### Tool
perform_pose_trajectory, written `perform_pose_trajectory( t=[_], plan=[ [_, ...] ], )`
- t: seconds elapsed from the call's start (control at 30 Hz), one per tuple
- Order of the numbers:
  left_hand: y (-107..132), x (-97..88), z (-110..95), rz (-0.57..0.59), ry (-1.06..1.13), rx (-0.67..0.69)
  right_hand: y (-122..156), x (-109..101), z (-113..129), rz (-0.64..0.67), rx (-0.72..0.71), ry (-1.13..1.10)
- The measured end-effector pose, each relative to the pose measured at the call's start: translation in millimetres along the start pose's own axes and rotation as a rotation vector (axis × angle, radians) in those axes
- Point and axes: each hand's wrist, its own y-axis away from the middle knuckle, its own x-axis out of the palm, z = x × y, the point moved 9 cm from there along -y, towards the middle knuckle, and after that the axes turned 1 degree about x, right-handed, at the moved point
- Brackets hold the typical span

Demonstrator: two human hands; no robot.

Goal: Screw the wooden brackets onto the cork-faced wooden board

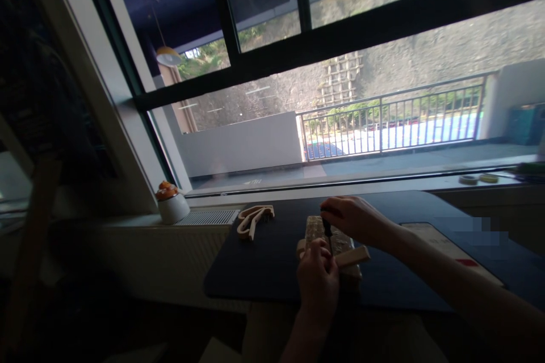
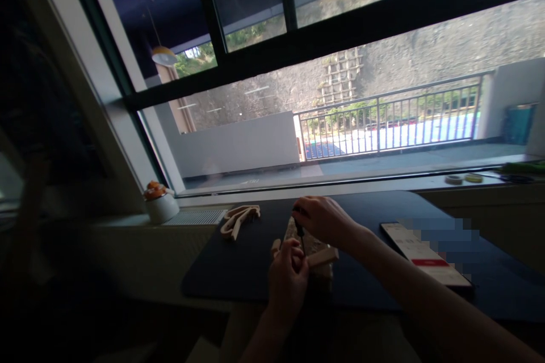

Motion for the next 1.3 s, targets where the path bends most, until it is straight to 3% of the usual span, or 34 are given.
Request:
perform_pose_trajectory(
  t=[0.5,0.73,0.97,1.3],
  plan=[
    [-1,1.6,1,-0.002,-0.017,0.002,0,1,-5,-0.002,0.045,0.087],
    [6,-0.6,1,0.065,0.034,-0.030,-1,2,9,0.034,-0.038,0.160],
    [20,-7.8,-10,0.069,-0.047,0.123,5,5,19,0.067,-0.103,0.183],
    [25,0.4,-15,0.151,-0.155,0.199,2,5,14,0.063,-0.104,0.121]
  ],
)
